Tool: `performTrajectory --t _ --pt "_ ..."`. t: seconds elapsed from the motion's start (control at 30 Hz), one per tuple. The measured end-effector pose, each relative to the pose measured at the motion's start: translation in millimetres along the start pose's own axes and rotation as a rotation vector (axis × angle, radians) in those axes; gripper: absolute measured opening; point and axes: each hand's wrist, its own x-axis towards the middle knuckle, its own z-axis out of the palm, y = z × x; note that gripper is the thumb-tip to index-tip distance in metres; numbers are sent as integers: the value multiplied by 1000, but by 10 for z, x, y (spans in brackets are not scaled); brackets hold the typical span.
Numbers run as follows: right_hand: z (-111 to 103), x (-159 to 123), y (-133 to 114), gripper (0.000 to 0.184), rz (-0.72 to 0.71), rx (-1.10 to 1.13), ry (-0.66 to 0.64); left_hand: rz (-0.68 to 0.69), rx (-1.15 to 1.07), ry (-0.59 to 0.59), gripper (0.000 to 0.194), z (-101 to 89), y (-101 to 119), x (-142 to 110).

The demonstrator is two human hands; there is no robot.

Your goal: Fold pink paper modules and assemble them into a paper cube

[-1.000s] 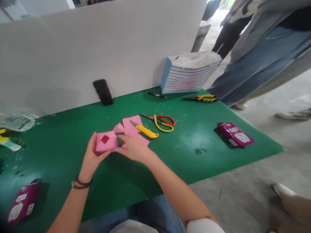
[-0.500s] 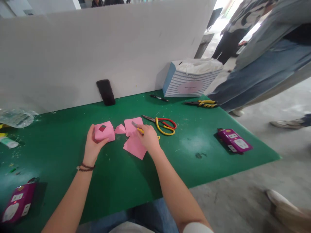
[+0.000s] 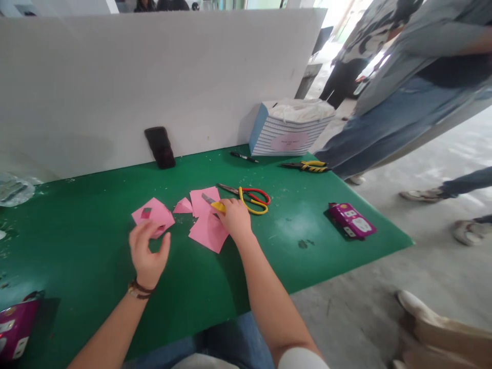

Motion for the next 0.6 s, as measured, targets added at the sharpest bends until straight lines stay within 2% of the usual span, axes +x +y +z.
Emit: performTrajectory --t 0.1,0.17,0.23,0.33,0.43,0.6 --pt "-48 -11 4 28 47 -11 -23 -99 83 173 55 -35 -212 48" --pt "-99 -22 33 31 95 -21 -13 -168 126 220 69 -64 -308 72" --pt "-150 -30 98 33 161 -39 -1 -245 134 193 82 -85 -363 86" --pt "-196 -33 219 37 253 -74 -10 -359 52 54 95 -97 -411 82" --pt "-220 -37 274 39 289 -104 -16 -420 -22 -47 91 -82 -477 72" --pt "-221 -40 146 39 217 -110 -3 -425 -6 -29 77 62 -597 134"
